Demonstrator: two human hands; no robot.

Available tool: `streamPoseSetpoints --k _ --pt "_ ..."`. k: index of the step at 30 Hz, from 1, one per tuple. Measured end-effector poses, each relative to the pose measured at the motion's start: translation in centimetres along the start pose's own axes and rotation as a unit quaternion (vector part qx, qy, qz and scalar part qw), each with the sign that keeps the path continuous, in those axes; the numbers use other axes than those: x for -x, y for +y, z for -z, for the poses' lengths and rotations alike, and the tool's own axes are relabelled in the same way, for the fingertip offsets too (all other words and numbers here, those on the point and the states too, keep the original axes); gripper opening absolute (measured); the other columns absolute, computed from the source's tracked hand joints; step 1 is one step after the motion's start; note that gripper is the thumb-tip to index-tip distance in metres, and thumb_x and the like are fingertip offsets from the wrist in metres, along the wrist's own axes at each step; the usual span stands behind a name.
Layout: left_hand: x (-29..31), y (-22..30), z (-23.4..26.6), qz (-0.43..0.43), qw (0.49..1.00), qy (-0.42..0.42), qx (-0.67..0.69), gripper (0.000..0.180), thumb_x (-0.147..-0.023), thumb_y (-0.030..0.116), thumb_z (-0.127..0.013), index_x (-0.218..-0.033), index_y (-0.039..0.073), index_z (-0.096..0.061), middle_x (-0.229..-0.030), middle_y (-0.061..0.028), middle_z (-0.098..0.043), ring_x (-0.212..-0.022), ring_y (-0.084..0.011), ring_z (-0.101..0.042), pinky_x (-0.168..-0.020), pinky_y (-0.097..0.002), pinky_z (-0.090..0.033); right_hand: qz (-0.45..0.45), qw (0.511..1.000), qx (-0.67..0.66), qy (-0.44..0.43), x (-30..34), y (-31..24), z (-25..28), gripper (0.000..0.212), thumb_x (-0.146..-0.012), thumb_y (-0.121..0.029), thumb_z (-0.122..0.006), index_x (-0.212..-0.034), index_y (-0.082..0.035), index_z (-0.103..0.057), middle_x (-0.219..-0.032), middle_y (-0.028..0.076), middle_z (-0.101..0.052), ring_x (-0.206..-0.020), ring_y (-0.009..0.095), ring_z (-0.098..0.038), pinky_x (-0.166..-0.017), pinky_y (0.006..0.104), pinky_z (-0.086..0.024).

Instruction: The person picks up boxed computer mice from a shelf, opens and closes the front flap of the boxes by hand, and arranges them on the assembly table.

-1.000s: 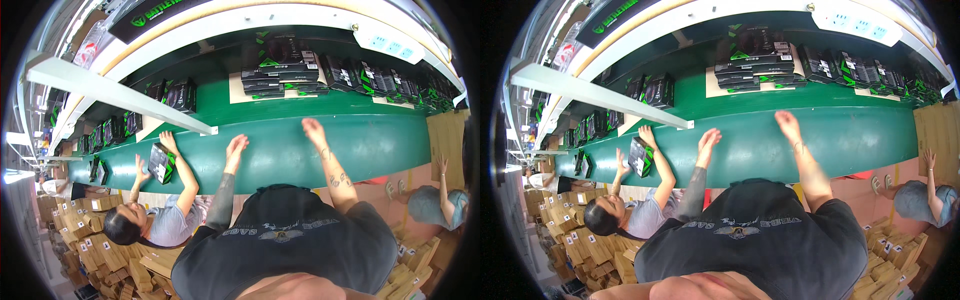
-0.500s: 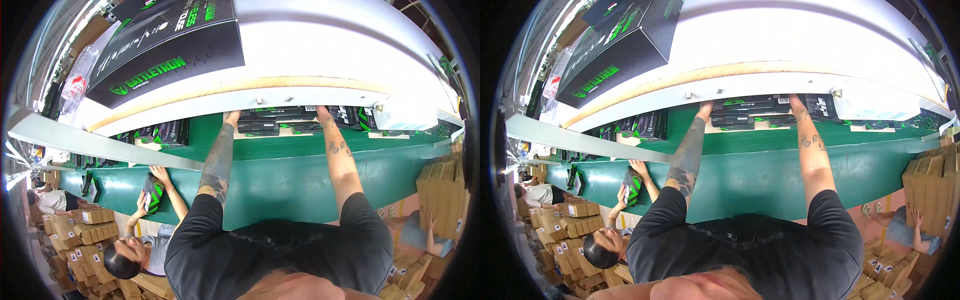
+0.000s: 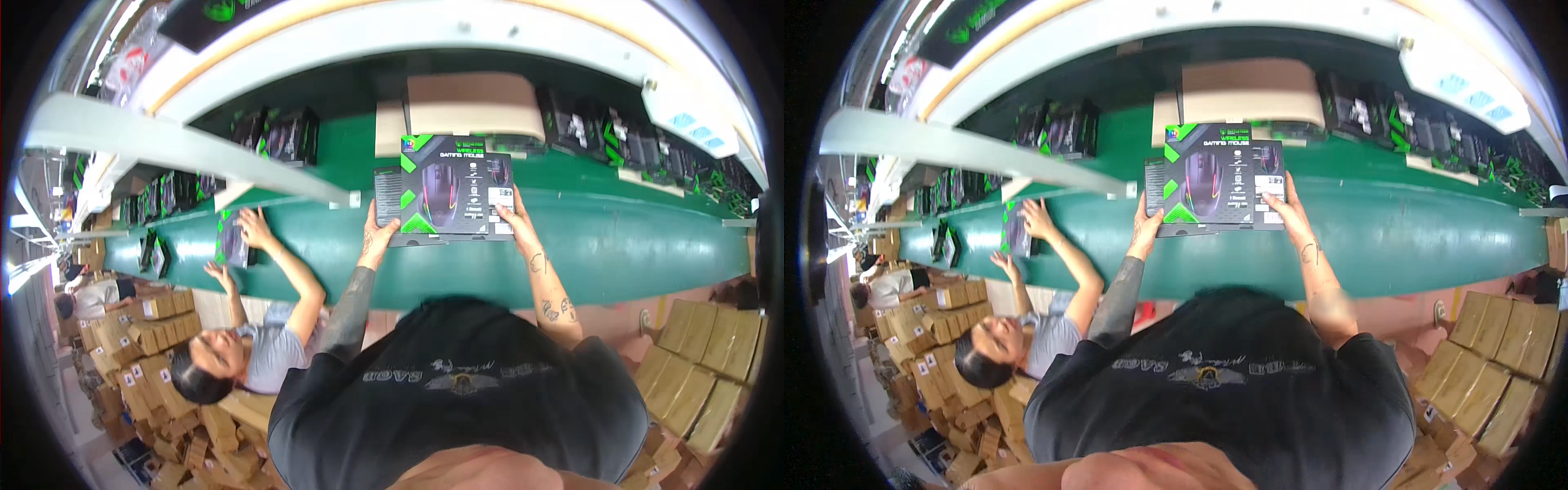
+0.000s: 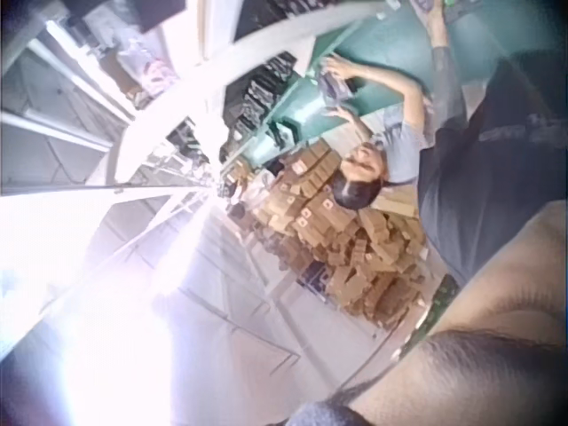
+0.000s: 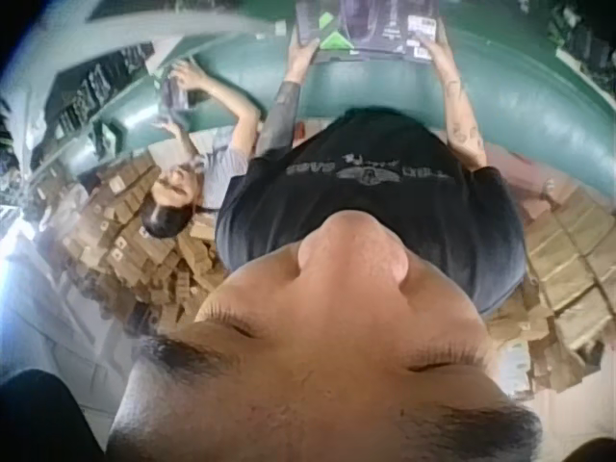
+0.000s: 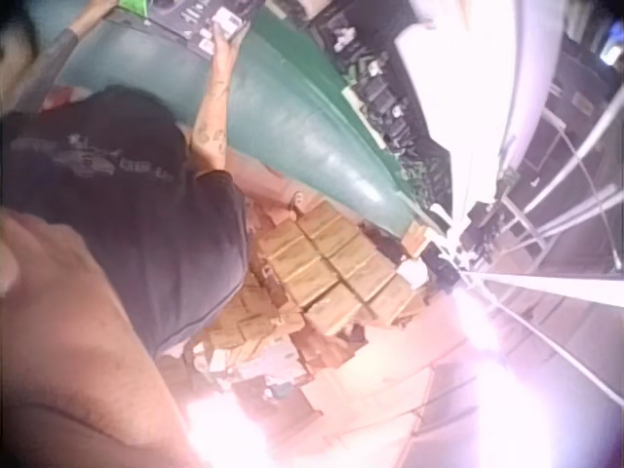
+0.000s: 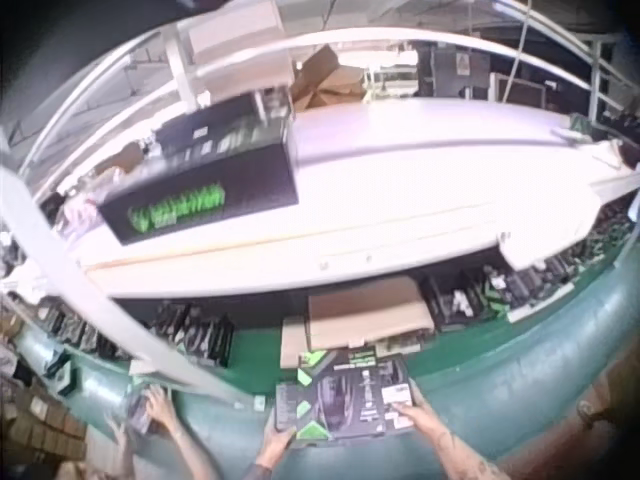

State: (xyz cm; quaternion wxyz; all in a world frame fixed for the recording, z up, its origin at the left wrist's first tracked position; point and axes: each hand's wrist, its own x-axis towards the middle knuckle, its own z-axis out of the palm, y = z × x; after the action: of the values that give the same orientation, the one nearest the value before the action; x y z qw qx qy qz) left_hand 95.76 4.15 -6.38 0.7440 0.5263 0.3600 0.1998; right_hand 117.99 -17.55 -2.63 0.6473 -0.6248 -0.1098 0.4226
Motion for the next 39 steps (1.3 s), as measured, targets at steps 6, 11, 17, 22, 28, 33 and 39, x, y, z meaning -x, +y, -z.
streamPoseSetpoints --k 6,11,17,22,28,33,39 --pt "8.9 -8.0 4.1 -0.021 0.958 0.033 -0.285 0.103 -0.062 0.034 -0.076 -0.138 0.002 -0.015 -0.137 -0.0223 -0.025 -0.125 -0.0307 -0.03 -0.101 -0.0378 -0.03 -0.039 0.991 0.124 0.032 7.4 9.3 0.4 0.084 -0.081 -0.038 -0.059 -0.139 -0.002 -0.01 -0.138 0.022 -0.026 -0.129 0.027 -0.027 -0.104 0.032 -0.021" --pt "9.6 -9.0 2.8 0.046 0.936 0.13 -0.323 0.111 -0.057 0.053 -0.074 -0.136 0.0 -0.018 -0.137 -0.0301 -0.02 -0.128 -0.0385 -0.021 -0.104 -0.0418 -0.023 0.067 0.937 0.339 0.048 8.2 6.8 -1.8 0.087 -0.077 -0.048 -0.06 -0.138 -0.003 -0.017 -0.14 0.025 -0.019 -0.131 0.03 -0.022 -0.105 0.0353 -0.022" --pt "10.8 -8.9 3.2 0.021 0.933 0.083 -0.349 0.087 -0.07 0.046 -0.069 -0.132 -0.002 -0.03 -0.133 -0.0267 -0.031 -0.125 -0.0338 -0.031 -0.101 -0.0378 -0.029 0.061 0.935 0.348 0.039 8.1 7.7 -0.4 0.092 -0.067 -0.037 -0.074 -0.136 -0.002 -0.024 -0.136 0.021 -0.03 -0.125 0.03 -0.034 -0.101 0.0357 -0.029" --pt "13.3 -6.1 2.7 0.017 1.0 0.02 -0.005 0.065 -0.077 0.01 -0.064 -0.133 0.002 -0.031 -0.121 -0.0122 -0.048 -0.109 -0.0186 -0.047 -0.093 -0.0305 -0.037 -0.009 1.0 0.023 0.002 8.8 5.5 1.0 0.074 -0.076 -0.011 -0.068 -0.136 -0.004 -0.026 -0.118 0.012 -0.052 -0.105 0.018 -0.051 -0.09 0.0284 -0.04" --pt "16.6 2.8 -1.8 -0.228 0.759 0.146 -0.591 0.066 -0.07 0.023 -0.066 -0.127 0.005 -0.038 -0.102 -0.0176 -0.052 -0.091 -0.0326 -0.051 -0.079 -0.0422 -0.042 0.012 0.998 0.012 0.053 9.2 4.4 1.0 0.072 -0.075 -0.012 -0.068 -0.134 -0.002 -0.028 -0.116 0.012 -0.053 -0.101 0.017 -0.053 -0.085 0.027 -0.043" --pt "15.7 -5.1 1.6 -0.213 0.776 0.002 -0.594 0.085 -0.065 0.048 -0.069 -0.133 0.012 -0.032 -0.134 -0.0185 -0.032 -0.123 -0.0396 -0.029 -0.098 -0.0487 -0.028 0.008 0.998 0.009 0.064 8.9 5.3 0.8 0.068 -0.077 -0.014 -0.067 -0.133 -0.002 -0.031 -0.114 0.011 -0.054 -0.098 0.016 -0.055 -0.082 0.0265 -0.045" --pt "14.8 -7.4 4.3 -0.071 0.781 0.04 -0.619 0.103 -0.053 0.058 -0.072 -0.135 0.013 -0.029 -0.139 -0.0221 -0.02 -0.121 -0.0402 -0.033 -0.095 -0.0495 -0.032 -0.019 0.996 -0.009 0.083 9.8 4.5 0.1 0.062 -0.08 -0.018 -0.065 -0.132 -0.004 -0.035 -0.112 0.01 -0.056 -0.095 0.015 -0.056 -0.078 0.0262 -0.046"
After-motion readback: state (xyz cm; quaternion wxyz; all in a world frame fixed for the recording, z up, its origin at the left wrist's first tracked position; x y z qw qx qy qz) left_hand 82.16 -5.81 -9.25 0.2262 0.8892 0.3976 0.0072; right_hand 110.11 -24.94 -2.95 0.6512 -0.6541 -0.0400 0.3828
